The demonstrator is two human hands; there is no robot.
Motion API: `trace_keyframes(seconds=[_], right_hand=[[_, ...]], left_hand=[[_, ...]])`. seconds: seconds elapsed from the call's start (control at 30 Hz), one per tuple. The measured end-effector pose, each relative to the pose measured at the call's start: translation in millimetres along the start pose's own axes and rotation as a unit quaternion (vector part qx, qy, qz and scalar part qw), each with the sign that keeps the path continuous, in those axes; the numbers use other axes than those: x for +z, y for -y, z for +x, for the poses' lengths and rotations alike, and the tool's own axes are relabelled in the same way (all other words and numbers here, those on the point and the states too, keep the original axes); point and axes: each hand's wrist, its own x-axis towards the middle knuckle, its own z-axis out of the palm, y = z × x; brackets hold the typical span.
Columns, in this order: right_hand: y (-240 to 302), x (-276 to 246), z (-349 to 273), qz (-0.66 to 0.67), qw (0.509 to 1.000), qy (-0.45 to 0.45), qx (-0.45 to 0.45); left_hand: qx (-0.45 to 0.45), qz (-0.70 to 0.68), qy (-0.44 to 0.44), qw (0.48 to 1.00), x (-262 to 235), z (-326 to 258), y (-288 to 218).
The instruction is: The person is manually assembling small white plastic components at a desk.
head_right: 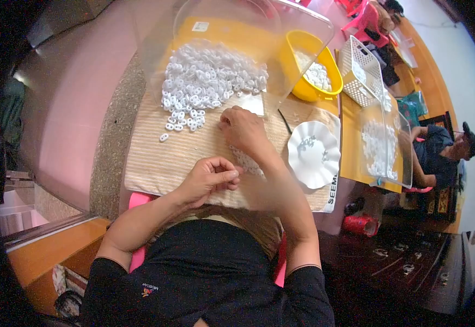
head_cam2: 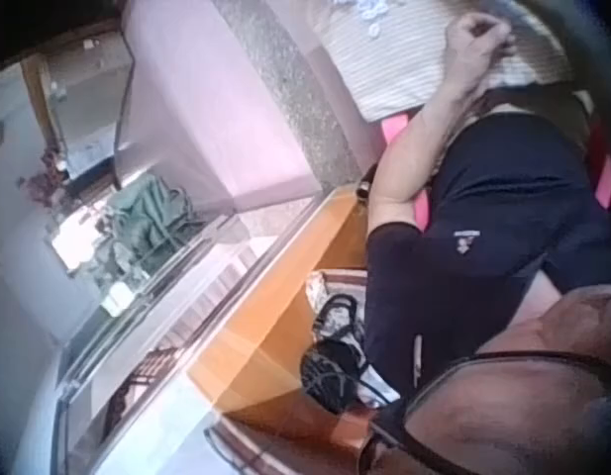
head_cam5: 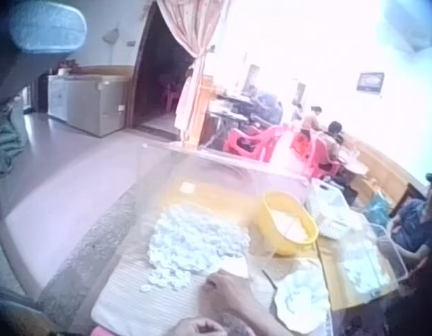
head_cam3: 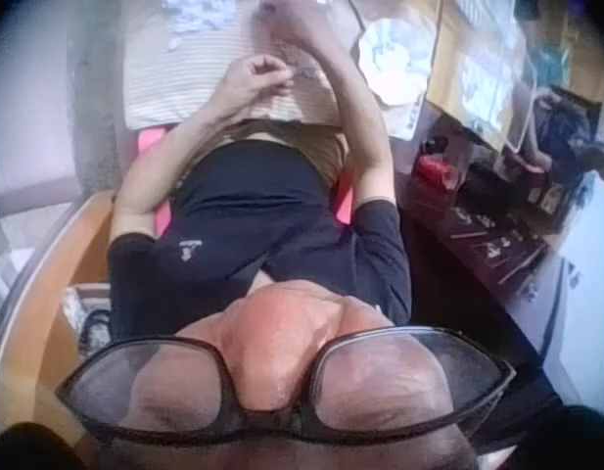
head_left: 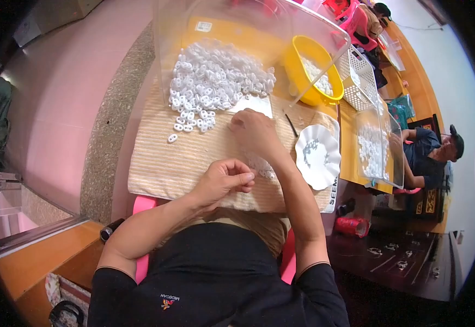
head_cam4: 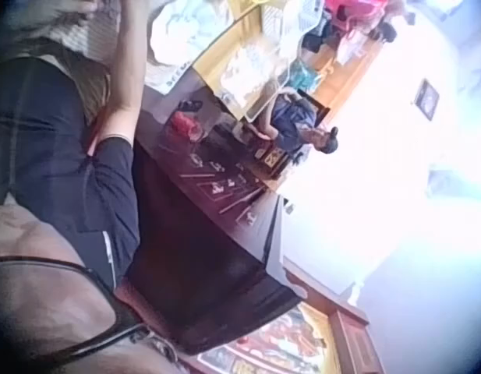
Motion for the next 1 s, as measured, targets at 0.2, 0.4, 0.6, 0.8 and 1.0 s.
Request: trace_keyframes(seconds=[0.2, 0.4, 0.6, 0.8, 1.0], right_hand=[[-3, -6, 1, 0.029, 0.999, -0.04, -0.002], [-14, -17, 5, 0.101, 0.992, -0.072, 0.035], [-28, -16, -9, 0.222, 0.972, -0.074, 0.03], [-9, -29, -52, 0.291, 0.954, -0.051, 0.039], [0, -27, -97, 0.454, 0.891, -0.023, 0.004]], left_hand=[[-0.008, -0.012, 0.004, 1.0, -3, 0, -1], [-0.019, -0.013, 0.005, 1.0, 1, -2, -5], [-0.017, -0.007, 0.003, 1.0, 1, -1, -4], [-0.008, -0.026, -0.016, 1.0, -2, -1, 0], [0.017, -0.095, -0.03, 0.995, 7, -5, -10]])
